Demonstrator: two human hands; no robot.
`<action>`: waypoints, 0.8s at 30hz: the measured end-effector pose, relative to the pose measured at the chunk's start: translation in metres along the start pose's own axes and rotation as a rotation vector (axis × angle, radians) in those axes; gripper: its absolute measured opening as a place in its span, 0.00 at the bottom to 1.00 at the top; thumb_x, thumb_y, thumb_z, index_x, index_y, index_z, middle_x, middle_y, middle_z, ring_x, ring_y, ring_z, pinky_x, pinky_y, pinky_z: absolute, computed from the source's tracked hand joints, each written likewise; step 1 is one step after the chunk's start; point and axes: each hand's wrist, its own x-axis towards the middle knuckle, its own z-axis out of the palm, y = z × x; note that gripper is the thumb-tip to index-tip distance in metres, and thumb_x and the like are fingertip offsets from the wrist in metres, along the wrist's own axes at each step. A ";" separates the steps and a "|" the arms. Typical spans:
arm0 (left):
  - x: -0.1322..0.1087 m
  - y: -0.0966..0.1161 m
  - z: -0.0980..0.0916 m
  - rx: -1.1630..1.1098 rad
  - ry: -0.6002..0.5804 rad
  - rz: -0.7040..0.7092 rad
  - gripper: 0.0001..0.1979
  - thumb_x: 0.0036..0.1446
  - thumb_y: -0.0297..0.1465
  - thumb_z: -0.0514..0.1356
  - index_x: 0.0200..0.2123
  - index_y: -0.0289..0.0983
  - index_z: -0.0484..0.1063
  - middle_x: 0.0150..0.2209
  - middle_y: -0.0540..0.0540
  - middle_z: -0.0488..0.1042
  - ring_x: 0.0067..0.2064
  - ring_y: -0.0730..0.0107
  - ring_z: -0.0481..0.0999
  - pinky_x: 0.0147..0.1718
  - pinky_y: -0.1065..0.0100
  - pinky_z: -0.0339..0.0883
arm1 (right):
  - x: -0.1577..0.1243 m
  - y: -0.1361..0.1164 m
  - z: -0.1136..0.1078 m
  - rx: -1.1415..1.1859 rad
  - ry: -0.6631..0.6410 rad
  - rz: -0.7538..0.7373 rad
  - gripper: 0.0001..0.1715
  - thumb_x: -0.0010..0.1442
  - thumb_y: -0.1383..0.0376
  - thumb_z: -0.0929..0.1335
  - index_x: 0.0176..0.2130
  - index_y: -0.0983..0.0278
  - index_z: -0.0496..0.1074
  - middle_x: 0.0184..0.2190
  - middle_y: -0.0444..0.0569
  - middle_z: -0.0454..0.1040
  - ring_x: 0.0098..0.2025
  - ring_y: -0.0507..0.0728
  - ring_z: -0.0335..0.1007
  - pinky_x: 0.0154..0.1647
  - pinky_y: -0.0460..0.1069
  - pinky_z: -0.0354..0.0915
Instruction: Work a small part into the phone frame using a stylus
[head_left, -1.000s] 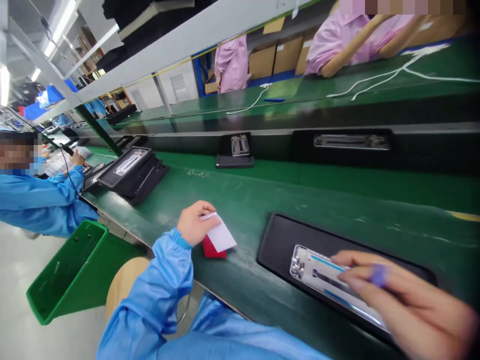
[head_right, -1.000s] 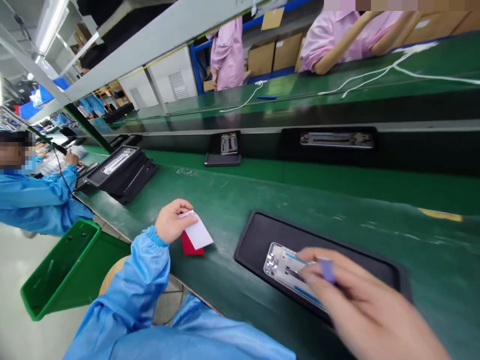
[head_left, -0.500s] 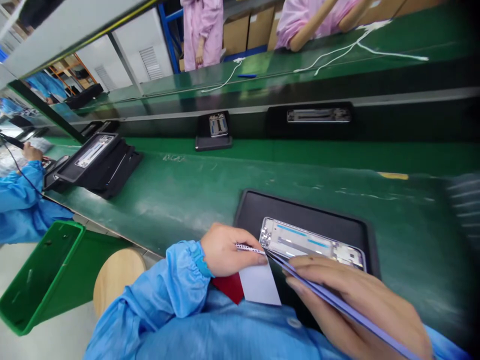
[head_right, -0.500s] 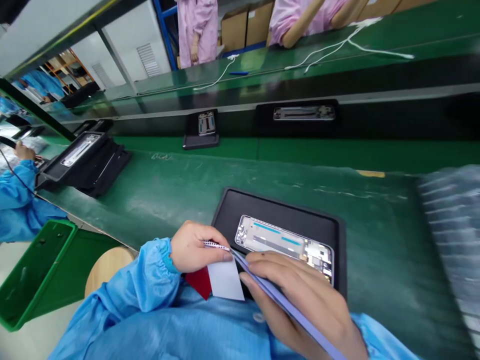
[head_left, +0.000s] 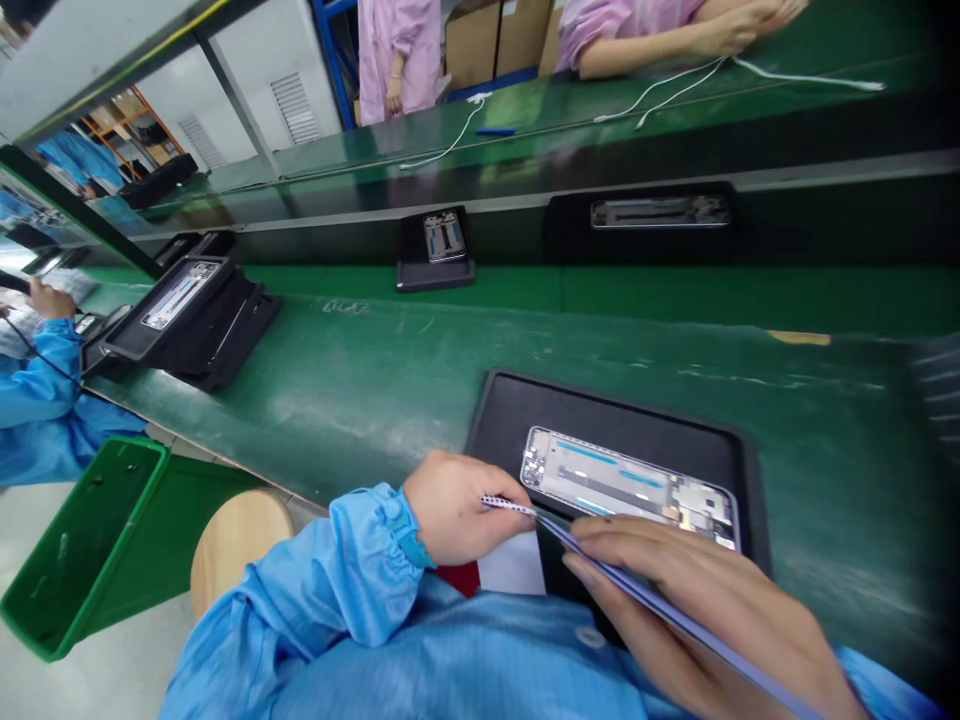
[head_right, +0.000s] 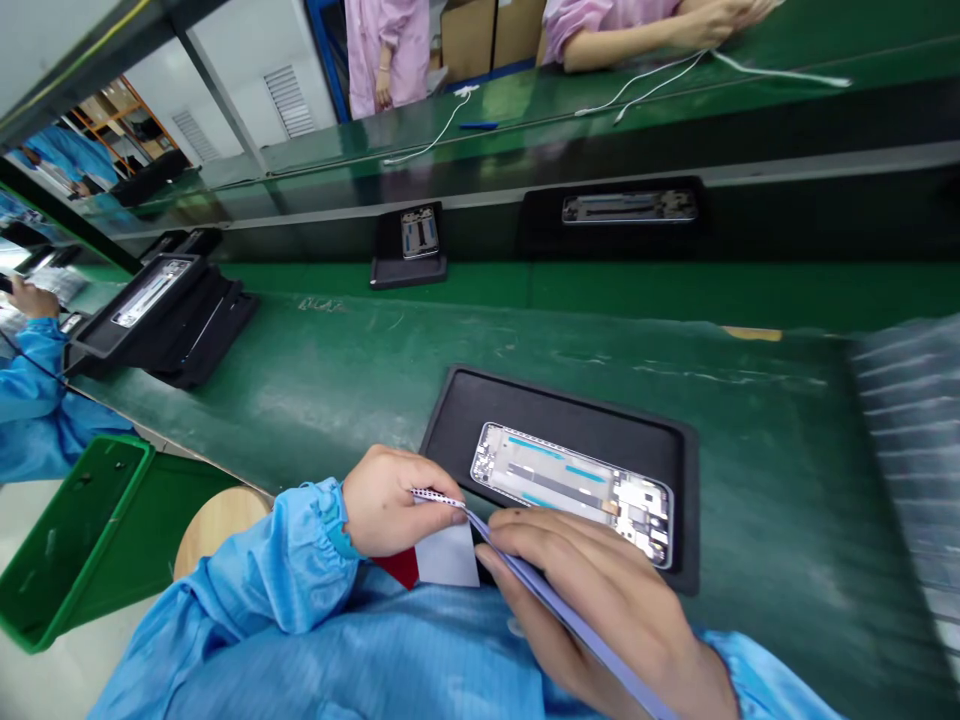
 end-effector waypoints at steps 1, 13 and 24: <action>0.000 0.000 0.000 0.007 0.001 0.016 0.06 0.64 0.36 0.73 0.40 0.41 0.90 0.38 0.47 0.90 0.40 0.65 0.89 0.45 0.70 0.78 | 0.000 0.000 0.000 -0.002 -0.007 -0.003 0.07 0.72 0.68 0.72 0.49 0.57 0.77 0.40 0.45 0.86 0.37 0.56 0.86 0.49 0.48 0.82; 0.000 0.002 0.000 0.020 -0.021 0.042 0.06 0.64 0.35 0.73 0.40 0.40 0.89 0.40 0.46 0.91 0.41 0.64 0.89 0.48 0.69 0.79 | -0.010 0.003 -0.002 0.032 -0.008 0.010 0.09 0.72 0.68 0.72 0.50 0.56 0.78 0.42 0.45 0.87 0.38 0.57 0.87 0.52 0.51 0.83; 0.021 -0.067 -0.065 -0.107 0.497 -0.268 0.11 0.53 0.32 0.75 0.41 0.40 0.87 0.36 0.49 0.87 0.36 0.64 0.85 0.37 0.68 0.76 | -0.014 0.066 0.028 -0.055 -0.095 -0.030 0.07 0.75 0.69 0.70 0.50 0.59 0.78 0.44 0.47 0.87 0.43 0.56 0.87 0.47 0.49 0.81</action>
